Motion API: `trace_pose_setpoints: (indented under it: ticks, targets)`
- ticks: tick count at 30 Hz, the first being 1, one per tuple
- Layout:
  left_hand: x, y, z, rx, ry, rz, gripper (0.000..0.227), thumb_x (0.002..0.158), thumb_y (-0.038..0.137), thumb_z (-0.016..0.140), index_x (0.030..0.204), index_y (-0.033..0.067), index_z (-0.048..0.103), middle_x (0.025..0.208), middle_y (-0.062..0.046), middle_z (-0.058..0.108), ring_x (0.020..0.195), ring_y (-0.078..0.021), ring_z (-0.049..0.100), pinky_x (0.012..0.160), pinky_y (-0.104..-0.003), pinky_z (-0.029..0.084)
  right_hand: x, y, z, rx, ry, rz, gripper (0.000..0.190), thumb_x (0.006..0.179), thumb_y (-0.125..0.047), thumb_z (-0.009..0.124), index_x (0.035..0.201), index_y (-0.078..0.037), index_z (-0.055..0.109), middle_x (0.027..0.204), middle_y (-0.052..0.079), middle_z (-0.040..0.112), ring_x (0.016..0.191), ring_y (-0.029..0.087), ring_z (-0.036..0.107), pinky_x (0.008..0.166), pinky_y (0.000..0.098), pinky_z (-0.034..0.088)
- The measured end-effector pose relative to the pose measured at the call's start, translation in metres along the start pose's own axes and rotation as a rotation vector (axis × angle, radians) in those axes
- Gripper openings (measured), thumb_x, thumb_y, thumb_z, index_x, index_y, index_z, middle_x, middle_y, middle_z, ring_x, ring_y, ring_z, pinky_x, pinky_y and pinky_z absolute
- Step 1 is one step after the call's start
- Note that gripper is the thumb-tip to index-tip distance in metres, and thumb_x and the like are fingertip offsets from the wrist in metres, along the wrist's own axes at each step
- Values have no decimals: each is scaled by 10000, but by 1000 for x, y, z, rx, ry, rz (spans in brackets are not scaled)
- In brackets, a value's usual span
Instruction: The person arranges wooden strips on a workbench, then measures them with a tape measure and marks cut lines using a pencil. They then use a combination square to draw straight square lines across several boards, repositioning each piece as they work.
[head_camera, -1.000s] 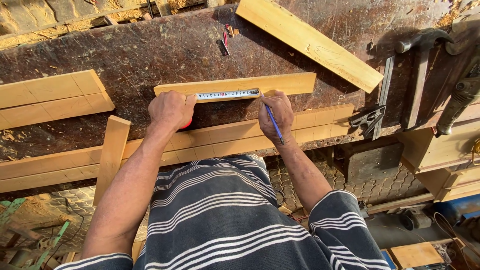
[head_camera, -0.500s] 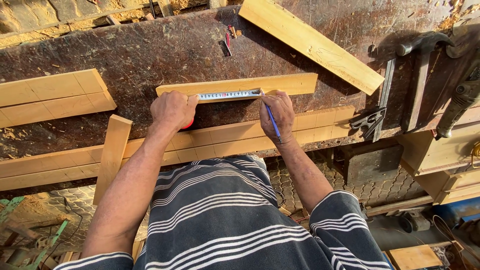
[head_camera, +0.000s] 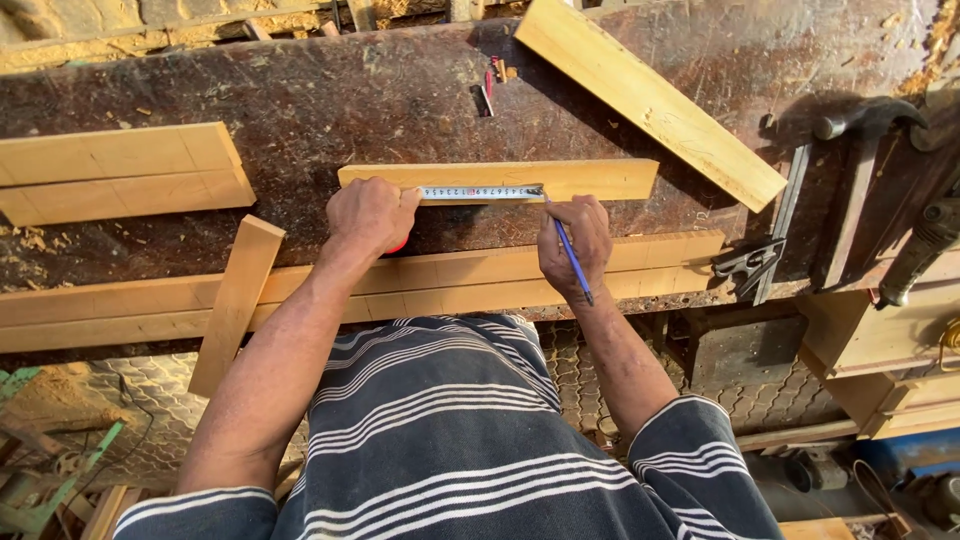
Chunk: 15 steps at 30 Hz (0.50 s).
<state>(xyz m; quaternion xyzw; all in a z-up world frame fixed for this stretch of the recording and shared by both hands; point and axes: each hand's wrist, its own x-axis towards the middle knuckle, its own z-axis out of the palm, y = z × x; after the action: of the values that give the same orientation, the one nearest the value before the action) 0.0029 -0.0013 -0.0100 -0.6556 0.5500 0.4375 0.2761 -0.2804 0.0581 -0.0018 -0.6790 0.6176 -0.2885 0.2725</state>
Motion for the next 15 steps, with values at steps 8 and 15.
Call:
trace_pose_setpoints:
  ticks: [8, 15]
  targets:
    - [-6, 4, -7, -5, -20, -8, 559, 1002, 535, 592, 853, 30, 778, 714, -154, 722, 695, -317, 722, 659, -474, 564, 46, -22, 32, 233, -311, -45, 115, 902, -38, 721, 1011, -59, 696, 855, 119, 685, 794, 303, 635, 760, 421, 513]
    - [-6, 3, -8, -20, -20, -11, 548, 1000, 531, 597, 868, 32, 782, 721, -152, 724, 699, -310, 721, 666, -467, 570, 54, -24, 47, 301, -420, -56, 89, 909, -73, 723, 996, -60, 735, 872, 113, 713, 828, 309, 654, 804, 435, 522]
